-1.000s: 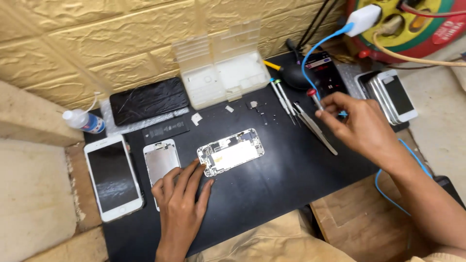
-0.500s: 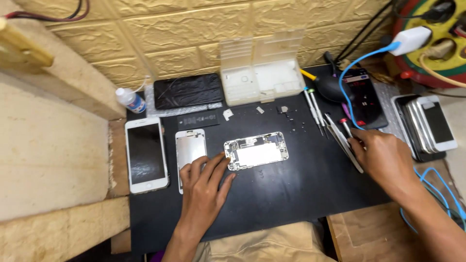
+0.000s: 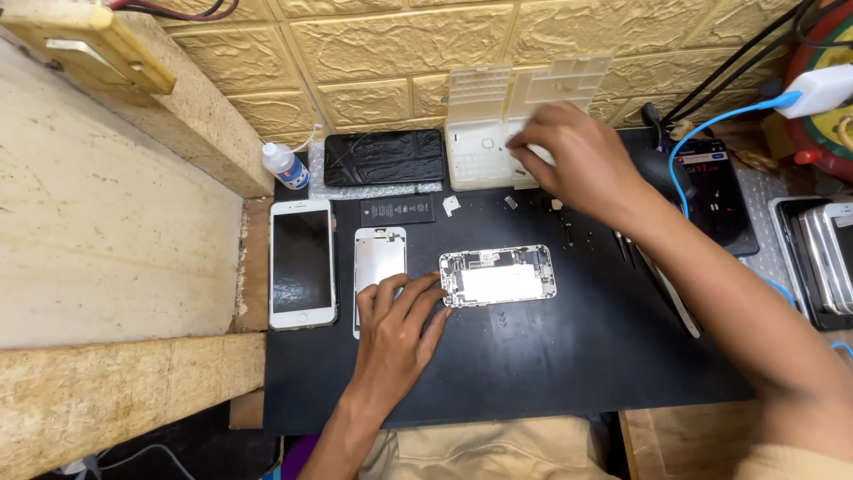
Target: Removing screws and disassembling the motherboard from a smartphone at a repair bench.
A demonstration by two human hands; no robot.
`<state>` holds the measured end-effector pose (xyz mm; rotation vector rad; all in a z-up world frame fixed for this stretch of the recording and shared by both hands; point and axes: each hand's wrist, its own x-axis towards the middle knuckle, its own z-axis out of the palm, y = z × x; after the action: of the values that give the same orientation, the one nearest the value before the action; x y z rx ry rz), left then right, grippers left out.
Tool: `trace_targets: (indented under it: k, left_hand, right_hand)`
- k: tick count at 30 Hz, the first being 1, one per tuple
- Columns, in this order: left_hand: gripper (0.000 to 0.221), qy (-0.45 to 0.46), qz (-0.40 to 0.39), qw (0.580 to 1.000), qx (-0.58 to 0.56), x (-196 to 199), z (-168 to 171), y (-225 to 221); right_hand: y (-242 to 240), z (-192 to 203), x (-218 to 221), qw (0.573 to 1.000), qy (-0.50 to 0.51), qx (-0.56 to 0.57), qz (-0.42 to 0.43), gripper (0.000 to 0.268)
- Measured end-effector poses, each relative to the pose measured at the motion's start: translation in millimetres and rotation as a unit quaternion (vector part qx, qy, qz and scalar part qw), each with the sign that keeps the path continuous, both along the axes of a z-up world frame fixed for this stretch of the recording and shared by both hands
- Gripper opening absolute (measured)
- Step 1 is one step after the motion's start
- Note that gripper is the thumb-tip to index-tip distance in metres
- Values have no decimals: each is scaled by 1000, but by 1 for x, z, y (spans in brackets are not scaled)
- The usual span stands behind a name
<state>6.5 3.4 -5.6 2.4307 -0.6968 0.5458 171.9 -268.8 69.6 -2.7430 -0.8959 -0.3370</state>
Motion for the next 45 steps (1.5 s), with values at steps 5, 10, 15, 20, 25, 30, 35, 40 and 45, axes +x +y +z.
trace_targets:
  k: [5,10,15,20,25,30,35,40,45]
  left_hand:
    - [21,1,-1,1000,-6,1,2,0]
    - [23,1,-4,1000,3,2,-3,0]
    - [21,4,-2,1000,1,2,-1,0]
    - [21,0,-1,1000,0,2,-1,0]
    - [21,-2,-1,1000,4,0,-3,0]
    - [21,-3,-5,1000,11,0,-3,1]
    - [20,-8,-5,1000,8,0,-5,1]
    - [21,-12,-2,1000,13,0,-5,1]
    - [20,-3,-4,1000,10,0,-7,1]
  right_hand:
    - [21,-24,51,996,47,-66,-33,15]
    - [30,-16,59,989,96,-97,-64,17]
    - [39,-4,61,961,183,-178,-106,12]
    - [42,3,65,942,261,-168,-128,12]
    - [37,-14,66,945,251,-167,-129,17]
    - [33,-22,63,958,223,-125,-128,18]
    - [39,-7,50,957,240,-101,-129,19]
    - [34,2,46,970,207,-65,-107,14]
    - [33,-4,51,978,161,-95,-95,30]
